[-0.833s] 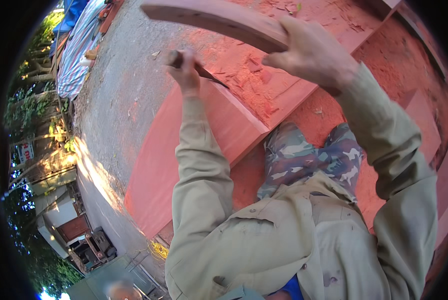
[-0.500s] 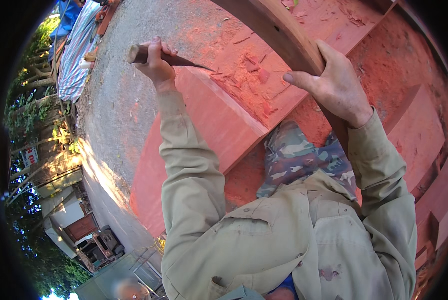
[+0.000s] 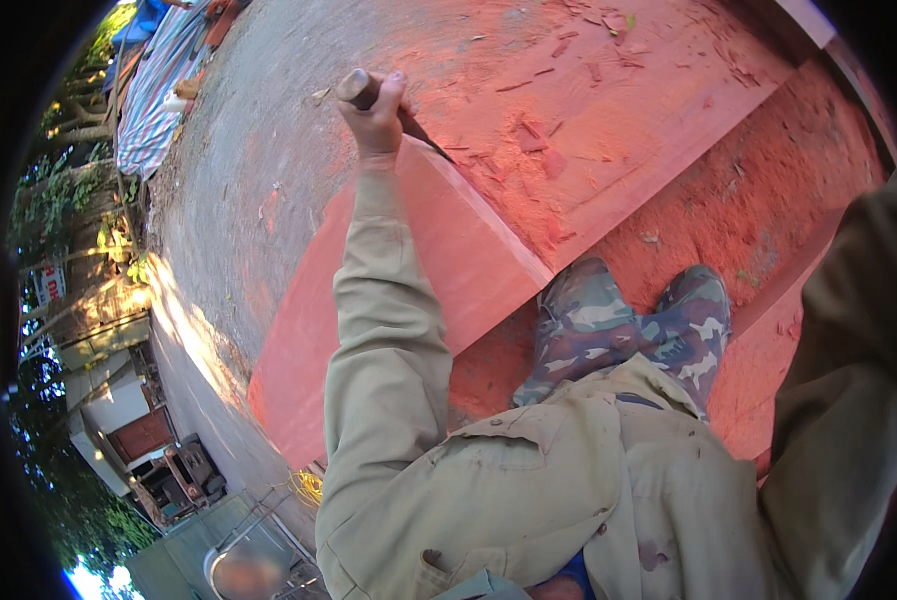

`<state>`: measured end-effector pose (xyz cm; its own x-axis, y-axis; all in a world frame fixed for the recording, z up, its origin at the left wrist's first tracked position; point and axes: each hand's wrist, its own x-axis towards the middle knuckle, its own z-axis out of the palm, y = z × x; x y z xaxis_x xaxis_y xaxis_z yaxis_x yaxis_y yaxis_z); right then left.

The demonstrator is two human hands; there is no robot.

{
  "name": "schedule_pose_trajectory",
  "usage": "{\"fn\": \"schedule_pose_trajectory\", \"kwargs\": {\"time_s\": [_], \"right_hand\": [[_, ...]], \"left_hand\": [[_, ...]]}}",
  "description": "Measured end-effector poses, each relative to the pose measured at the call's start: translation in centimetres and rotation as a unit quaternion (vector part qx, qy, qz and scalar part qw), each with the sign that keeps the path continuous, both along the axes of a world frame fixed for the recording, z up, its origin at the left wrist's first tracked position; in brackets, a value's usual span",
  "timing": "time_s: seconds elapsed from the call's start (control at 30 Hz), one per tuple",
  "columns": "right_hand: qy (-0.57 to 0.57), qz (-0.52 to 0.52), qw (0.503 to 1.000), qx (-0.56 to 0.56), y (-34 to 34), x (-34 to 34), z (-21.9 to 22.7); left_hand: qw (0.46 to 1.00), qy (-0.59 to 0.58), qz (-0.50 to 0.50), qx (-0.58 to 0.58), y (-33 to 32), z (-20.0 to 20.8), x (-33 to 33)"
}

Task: The person uses a chisel and a wooden mallet to carve a large red-painted wooden block. They repeatedly strike the chisel to remove wood shavings and shape the block's edge.

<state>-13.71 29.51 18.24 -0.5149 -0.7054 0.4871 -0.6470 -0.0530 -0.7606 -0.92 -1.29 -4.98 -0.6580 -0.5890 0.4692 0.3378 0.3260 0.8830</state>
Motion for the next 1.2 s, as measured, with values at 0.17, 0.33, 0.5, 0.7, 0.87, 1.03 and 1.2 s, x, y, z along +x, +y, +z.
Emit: {"fn": "schedule_pose_trajectory", "kwargs": {"time_s": [0.17,0.33,0.5,0.7,0.87,1.03,1.2], "right_hand": [[0.045,0.014,0.992,0.115,-6.4,0.6,-2.3],[0.094,0.144,0.967,0.187,-10.4,1.1,-9.4],[-0.016,0.026,0.961,0.275,-2.2,-0.3,-12.8],[-0.113,-0.014,0.992,0.052,-0.7,0.8,-10.1],[-0.152,0.021,0.988,-0.029,-0.6,-0.7,-3.5],[-0.044,0.029,0.999,0.013,-2.9,-1.9,-1.0],[0.009,0.038,0.996,0.084,-7.8,-0.6,-1.8]], "left_hand": [[1.000,-0.018,0.003,0.017,-0.5,-0.1,0.5],[0.990,0.103,-0.027,-0.093,-0.8,-0.9,0.6],[0.985,0.052,0.124,0.112,-2.3,-0.4,-1.5],[0.982,0.116,0.062,0.139,-4.7,2.3,-1.8],[0.998,0.032,0.019,0.045,-2.9,1.0,-1.1],[0.998,0.009,0.021,0.056,-2.6,0.0,-0.3],[0.997,0.032,0.009,0.064,-3.0,-0.8,0.1]]}}
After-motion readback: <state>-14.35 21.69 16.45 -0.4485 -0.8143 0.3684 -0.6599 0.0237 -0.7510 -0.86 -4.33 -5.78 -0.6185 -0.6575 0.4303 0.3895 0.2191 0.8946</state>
